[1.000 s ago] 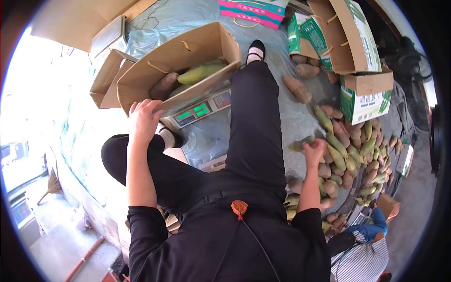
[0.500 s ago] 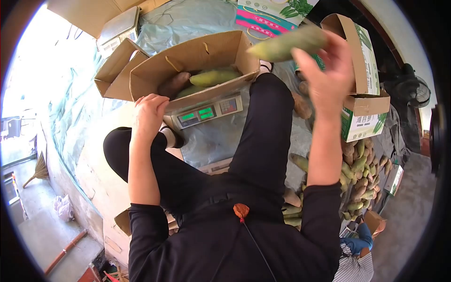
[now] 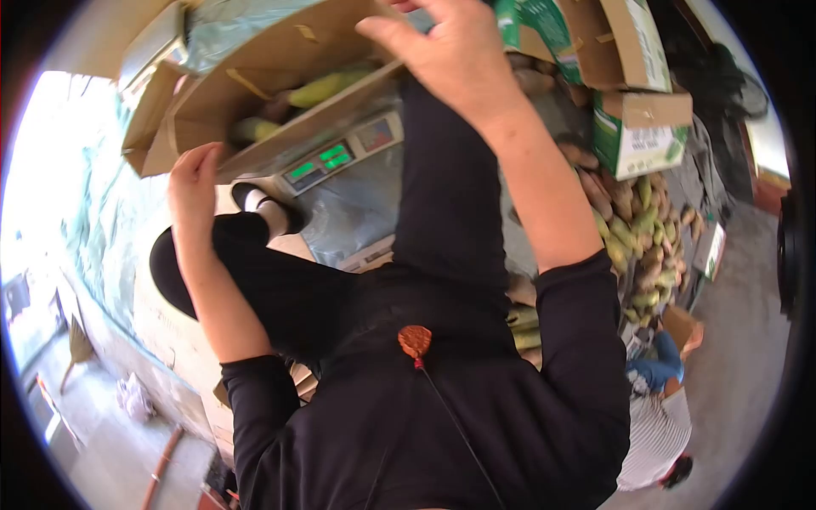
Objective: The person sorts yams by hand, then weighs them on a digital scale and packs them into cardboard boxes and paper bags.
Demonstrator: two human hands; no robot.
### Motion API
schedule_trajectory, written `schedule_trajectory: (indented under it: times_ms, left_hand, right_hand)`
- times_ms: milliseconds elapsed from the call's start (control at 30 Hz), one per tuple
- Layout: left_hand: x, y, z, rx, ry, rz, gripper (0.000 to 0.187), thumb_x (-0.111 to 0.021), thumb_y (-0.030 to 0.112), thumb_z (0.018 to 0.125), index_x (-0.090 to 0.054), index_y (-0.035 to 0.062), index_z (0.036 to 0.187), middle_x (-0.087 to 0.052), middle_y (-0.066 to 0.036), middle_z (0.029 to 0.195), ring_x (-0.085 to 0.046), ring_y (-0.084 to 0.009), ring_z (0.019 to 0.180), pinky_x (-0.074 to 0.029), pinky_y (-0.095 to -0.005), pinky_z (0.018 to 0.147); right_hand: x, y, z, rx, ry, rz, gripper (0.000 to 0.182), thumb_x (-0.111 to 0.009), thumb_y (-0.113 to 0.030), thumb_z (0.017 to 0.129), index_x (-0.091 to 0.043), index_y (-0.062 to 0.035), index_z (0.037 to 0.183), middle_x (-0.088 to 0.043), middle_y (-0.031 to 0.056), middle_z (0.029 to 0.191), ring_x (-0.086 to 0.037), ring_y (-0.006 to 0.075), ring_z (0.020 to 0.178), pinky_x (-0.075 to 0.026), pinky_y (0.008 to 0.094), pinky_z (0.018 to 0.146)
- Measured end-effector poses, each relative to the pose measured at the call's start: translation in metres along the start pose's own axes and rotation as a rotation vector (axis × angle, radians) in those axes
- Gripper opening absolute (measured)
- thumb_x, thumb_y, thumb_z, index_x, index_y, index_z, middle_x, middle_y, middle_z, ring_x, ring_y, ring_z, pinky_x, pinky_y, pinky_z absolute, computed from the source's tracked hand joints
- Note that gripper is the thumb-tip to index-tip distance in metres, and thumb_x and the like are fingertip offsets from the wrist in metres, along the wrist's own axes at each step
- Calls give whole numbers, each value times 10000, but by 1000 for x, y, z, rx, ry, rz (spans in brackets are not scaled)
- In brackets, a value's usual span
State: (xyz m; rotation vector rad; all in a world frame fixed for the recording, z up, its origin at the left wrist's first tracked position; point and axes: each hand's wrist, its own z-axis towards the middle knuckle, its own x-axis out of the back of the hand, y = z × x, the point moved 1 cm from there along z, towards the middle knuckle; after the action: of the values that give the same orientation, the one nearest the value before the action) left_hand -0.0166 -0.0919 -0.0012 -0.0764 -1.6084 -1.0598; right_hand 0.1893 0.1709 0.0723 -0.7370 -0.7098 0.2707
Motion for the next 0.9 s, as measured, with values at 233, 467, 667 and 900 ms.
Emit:
schedule_trajectory:
  times_ms: [233, 467, 667, 900]
  left_hand:
    - [-7, -7, 3, -9, -17, -29, 200, -569, 127, 883, -667, -3, 1000, -679, -79, 945, -616, -131, 873, -462, -248, 781]
    - [-24, -29, 11, -37, -3, -126, 180, -565, 99, 894, -674, 9, 1005, -668, -63, 942, -599, -109, 865, -458, -230, 771]
    - [-17, -28, 19, -55, 102, -65, 181, -578, 109, 882, -675, 7, 995, -668, -67, 933, -597, -118, 859, -455, -242, 766]
    - [-25, -38, 28, -120, -9, 48, 209, -561, 141, 898, -669, 15, 1025, -674, -84, 982, -616, -154, 918, -467, -271, 817]
  right_hand:
    - [105, 117, -139, -546, 58, -217, 213, -662, -98, 790, -621, -24, 985, -663, 51, 857, -597, 110, 774, -479, 249, 725]
    - [124, 171, -358, -1036, -90, -461, 261, -669, -183, 743, -629, -59, 969, -663, 152, 871, -633, 316, 826, -496, 382, 735]
    - [84, 173, -495, -1215, -280, -326, 235, -678, -177, 713, -640, -54, 909, -651, 168, 827, -617, 359, 806, -490, 413, 705]
    - [76, 162, -533, -1460, -345, -318, 297, -674, -244, 719, -635, -49, 940, -654, 174, 835, -628, 355, 809, -503, 409, 720]
